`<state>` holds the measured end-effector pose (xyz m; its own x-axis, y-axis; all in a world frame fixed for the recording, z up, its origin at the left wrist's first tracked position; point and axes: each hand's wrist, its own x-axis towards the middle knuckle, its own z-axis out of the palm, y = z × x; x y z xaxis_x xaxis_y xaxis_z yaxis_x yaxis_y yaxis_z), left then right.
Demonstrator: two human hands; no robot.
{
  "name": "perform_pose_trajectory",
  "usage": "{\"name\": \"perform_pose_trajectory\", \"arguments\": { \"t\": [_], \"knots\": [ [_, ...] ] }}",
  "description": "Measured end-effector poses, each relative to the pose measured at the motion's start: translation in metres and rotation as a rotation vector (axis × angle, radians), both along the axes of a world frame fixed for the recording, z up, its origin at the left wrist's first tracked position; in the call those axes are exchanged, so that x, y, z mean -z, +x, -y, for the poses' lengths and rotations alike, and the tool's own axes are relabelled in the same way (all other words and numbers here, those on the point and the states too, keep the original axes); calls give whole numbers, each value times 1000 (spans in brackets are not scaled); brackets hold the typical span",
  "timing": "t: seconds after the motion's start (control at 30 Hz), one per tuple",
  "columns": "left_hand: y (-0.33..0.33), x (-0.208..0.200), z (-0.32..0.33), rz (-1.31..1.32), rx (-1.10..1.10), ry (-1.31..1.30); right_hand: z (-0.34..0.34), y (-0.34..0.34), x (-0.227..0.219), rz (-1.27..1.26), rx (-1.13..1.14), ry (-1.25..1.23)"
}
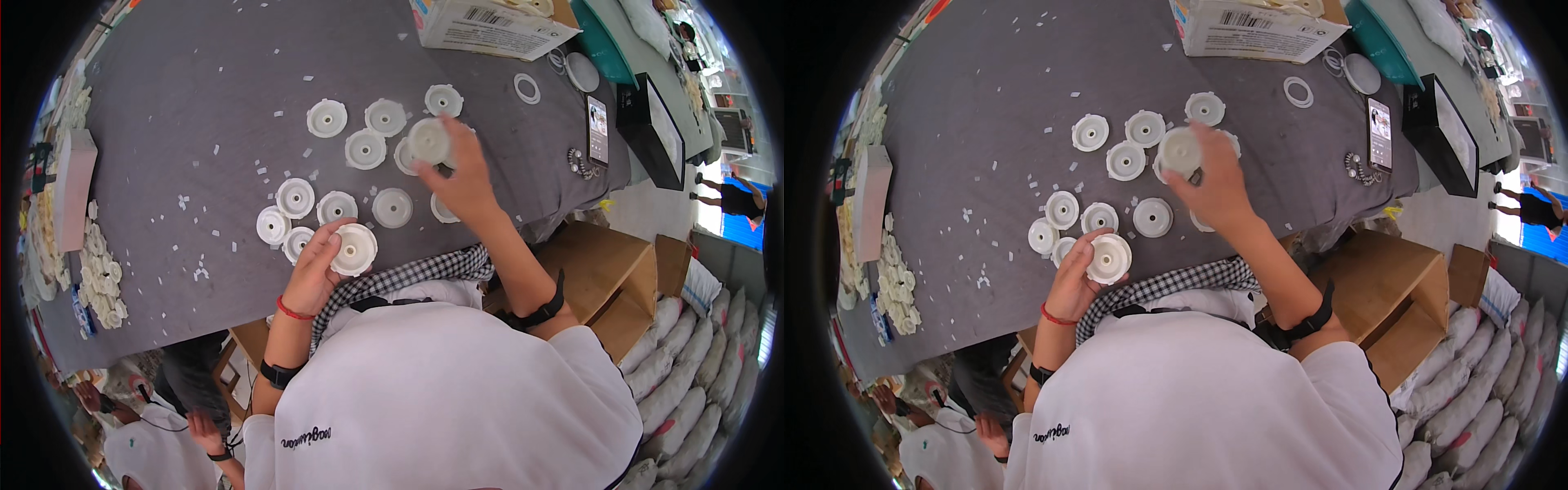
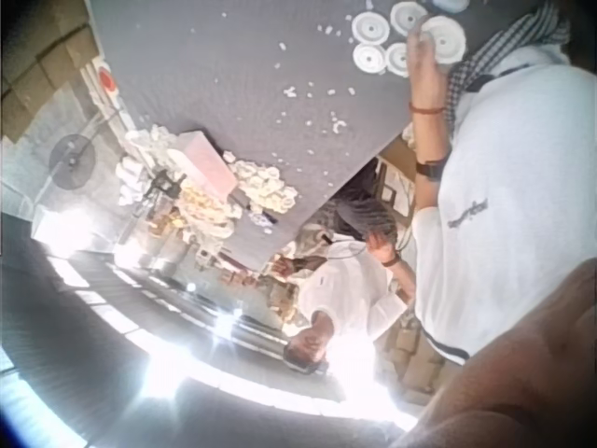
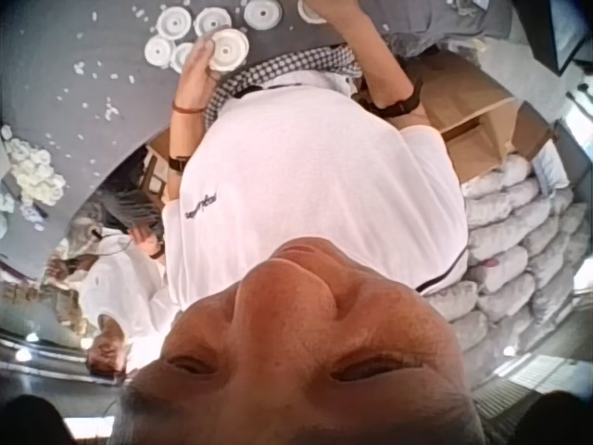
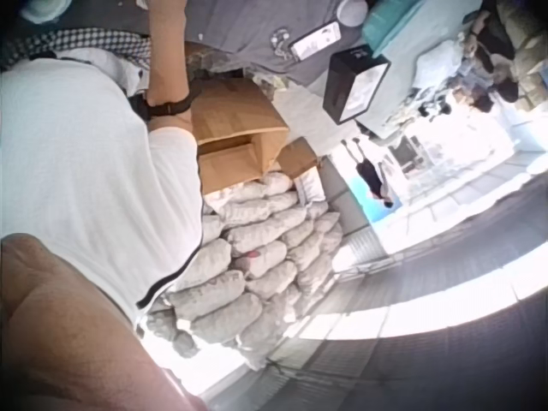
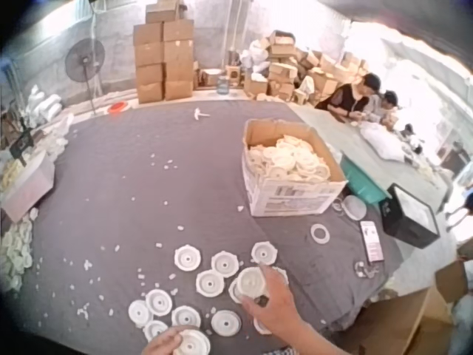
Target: The recorder assembles and sorts white circular plastic components at a workshop table.
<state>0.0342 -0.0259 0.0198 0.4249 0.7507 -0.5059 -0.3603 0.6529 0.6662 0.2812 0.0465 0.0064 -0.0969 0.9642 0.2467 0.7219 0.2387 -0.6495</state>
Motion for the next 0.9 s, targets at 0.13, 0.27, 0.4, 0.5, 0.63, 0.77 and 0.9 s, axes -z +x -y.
{"name": "perform_pose_trajectory", "arguments": {
  "t": [0.13,0.27,0.4,0.5,0.63,0.77,0.9],
  "knots": [
    [-2,2,1,-30,-16,-13,-5,1,-14,-868,294,-191],
    [1,-2,-2,-6,-44,-17,1,0,2,-173,156,14],
    [1,-9,-5,40,-61,7,11,-12,-3,-81,-58,70],
    [-1,-5,-5,88,-62,-1,21,-18,1,98,-227,63],
    [-3,-6,-5,48,-67,13,14,-1,14,-65,-75,107],
    [-4,-3,-4,53,-86,19,3,13,7,-108,68,40],
    [1,-5,-7,118,-91,31,0,0,11,273,-131,50]
  ]
}}
